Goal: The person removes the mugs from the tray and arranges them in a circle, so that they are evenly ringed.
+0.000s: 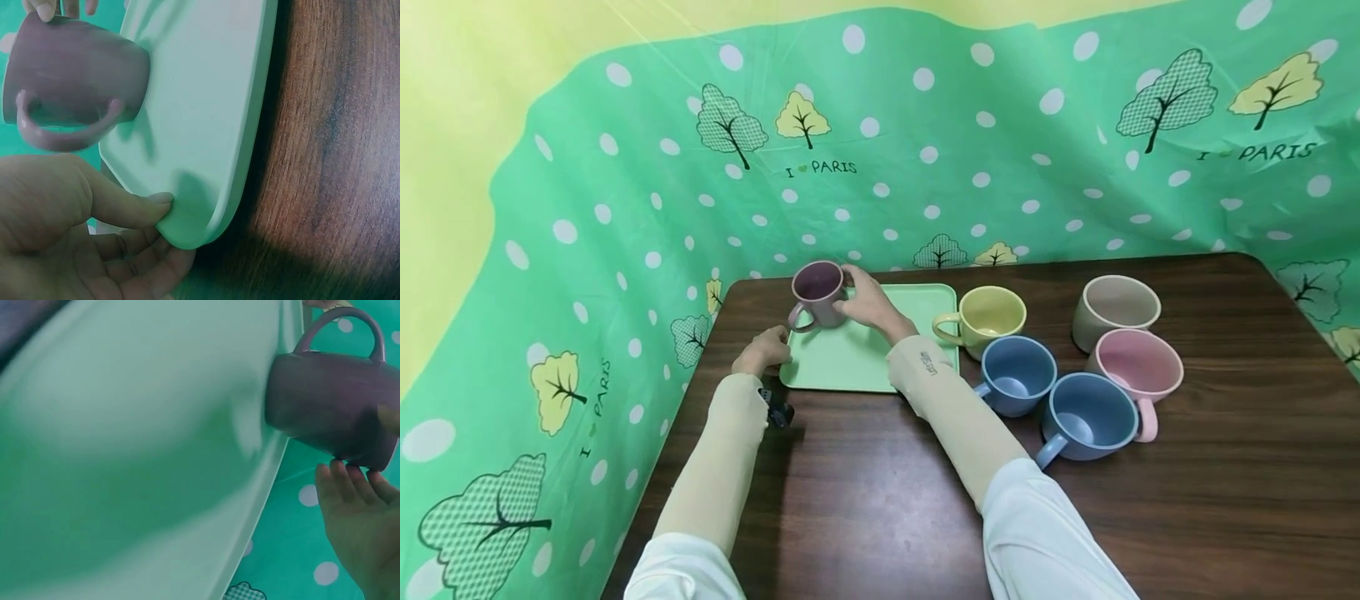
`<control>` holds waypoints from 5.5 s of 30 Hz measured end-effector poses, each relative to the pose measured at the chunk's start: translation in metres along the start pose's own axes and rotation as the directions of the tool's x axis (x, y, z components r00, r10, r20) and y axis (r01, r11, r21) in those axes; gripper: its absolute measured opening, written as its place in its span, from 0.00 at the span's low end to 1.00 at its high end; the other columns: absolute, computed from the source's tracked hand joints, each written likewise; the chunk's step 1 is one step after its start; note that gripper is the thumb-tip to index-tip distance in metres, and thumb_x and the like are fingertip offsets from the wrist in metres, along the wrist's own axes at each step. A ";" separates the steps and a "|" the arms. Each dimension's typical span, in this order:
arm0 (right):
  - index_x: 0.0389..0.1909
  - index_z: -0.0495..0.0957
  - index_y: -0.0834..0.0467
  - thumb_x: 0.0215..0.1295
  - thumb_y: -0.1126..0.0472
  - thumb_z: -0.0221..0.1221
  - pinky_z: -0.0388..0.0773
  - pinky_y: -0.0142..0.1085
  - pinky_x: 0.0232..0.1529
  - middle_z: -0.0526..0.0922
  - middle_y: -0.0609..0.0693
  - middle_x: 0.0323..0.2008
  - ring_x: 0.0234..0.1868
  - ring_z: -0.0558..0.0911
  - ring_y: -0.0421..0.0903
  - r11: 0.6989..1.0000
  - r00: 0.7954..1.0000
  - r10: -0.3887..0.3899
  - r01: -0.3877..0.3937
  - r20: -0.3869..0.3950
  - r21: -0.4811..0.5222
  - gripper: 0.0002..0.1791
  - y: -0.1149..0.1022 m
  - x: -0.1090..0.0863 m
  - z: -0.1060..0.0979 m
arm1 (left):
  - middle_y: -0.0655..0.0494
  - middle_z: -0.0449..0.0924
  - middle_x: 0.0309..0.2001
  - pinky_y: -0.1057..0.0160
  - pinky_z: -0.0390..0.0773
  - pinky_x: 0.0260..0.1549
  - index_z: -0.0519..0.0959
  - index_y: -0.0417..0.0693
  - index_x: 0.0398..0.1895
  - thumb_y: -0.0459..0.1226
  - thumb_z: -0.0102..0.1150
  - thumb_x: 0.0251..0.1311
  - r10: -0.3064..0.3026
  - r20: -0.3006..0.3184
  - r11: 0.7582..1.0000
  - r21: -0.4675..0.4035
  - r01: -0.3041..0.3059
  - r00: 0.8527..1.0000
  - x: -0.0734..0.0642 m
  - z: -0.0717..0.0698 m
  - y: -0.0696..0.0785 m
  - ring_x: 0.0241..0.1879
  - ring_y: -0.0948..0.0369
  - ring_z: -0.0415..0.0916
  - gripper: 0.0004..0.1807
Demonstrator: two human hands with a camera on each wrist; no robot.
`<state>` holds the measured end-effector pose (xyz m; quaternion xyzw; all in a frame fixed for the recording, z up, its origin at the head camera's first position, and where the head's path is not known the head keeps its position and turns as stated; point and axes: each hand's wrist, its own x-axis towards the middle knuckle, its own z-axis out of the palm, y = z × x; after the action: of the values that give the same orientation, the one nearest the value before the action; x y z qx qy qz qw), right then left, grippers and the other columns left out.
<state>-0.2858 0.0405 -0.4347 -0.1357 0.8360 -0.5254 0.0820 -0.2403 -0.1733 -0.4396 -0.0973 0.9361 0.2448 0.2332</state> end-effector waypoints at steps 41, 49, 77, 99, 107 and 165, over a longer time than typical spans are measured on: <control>0.70 0.51 0.57 0.47 0.44 0.72 0.65 0.51 0.63 0.59 0.58 0.66 0.64 0.66 0.53 0.994 0.998 -0.051 0.055 0.041 -0.094 0.55 -0.001 -0.011 0.008 | 0.43 0.69 0.42 0.62 0.71 0.24 0.68 0.44 0.44 0.35 0.39 0.69 0.037 0.021 0.997 -0.064 -0.035 0.999 -0.004 -0.002 -0.001 0.34 0.52 0.69 0.07; 0.72 0.53 0.52 0.43 0.41 0.73 0.66 0.51 0.62 0.60 0.56 0.63 0.61 0.65 0.51 0.982 0.997 -0.075 0.080 0.034 -0.169 0.57 0.001 -0.014 0.006 | 0.47 0.63 0.33 0.61 0.68 0.22 0.62 0.46 0.36 0.35 0.38 0.69 0.014 0.015 0.999 -0.053 -0.013 1.000 0.000 -0.001 -0.001 0.28 0.55 0.65 0.03; 0.72 0.50 0.59 0.42 0.43 0.74 0.67 0.46 0.62 0.60 0.57 0.67 0.63 0.67 0.51 0.947 0.972 -0.097 0.155 0.212 -0.280 0.61 -0.012 -0.017 -0.011 | 0.49 0.64 0.34 0.59 0.64 0.29 0.64 0.47 0.38 0.36 0.38 0.69 0.026 -0.002 1.000 0.017 -0.026 1.000 -0.001 -0.002 0.001 0.30 0.55 0.62 0.04; 0.60 0.65 0.63 0.40 0.41 0.73 0.75 0.42 0.52 0.74 0.56 0.52 0.52 0.74 0.50 0.881 0.967 -0.097 0.193 0.235 -0.433 0.49 -0.037 -0.032 -0.040 | 0.51 0.57 0.29 0.59 0.59 0.27 0.60 0.48 0.33 0.35 0.36 0.70 0.012 0.017 1.000 0.020 -0.012 1.000 0.005 0.000 -0.003 0.25 0.57 0.54 0.05; 0.63 0.63 0.63 0.41 0.42 0.73 0.75 0.44 0.52 0.73 0.55 0.53 0.52 0.74 0.50 0.873 0.973 -0.112 0.193 0.201 -0.448 0.51 -0.043 -0.028 -0.072 | 0.50 0.59 0.28 0.59 0.60 0.25 0.63 0.46 0.39 0.34 0.36 0.70 0.006 0.041 1.000 -0.005 -0.006 0.999 0.005 -0.003 -0.002 0.21 0.58 0.52 0.04; 0.57 0.58 0.72 0.48 0.36 0.68 0.71 0.50 0.47 0.70 0.68 0.50 0.47 0.71 0.60 0.832 0.968 0.246 -0.241 -0.056 -0.500 0.52 0.026 -0.079 -0.256 | 0.51 0.56 0.25 0.60 0.58 0.24 0.59 0.48 0.33 0.33 0.36 0.67 0.008 0.012 1.000 0.001 -0.008 1.000 0.001 -0.003 -0.001 0.21 0.58 0.52 0.04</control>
<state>-0.2856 0.2952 -0.3471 -0.0476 0.9538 -0.2737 0.1142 -0.2425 -0.1754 -0.4383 -0.0920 0.9351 0.2460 0.2378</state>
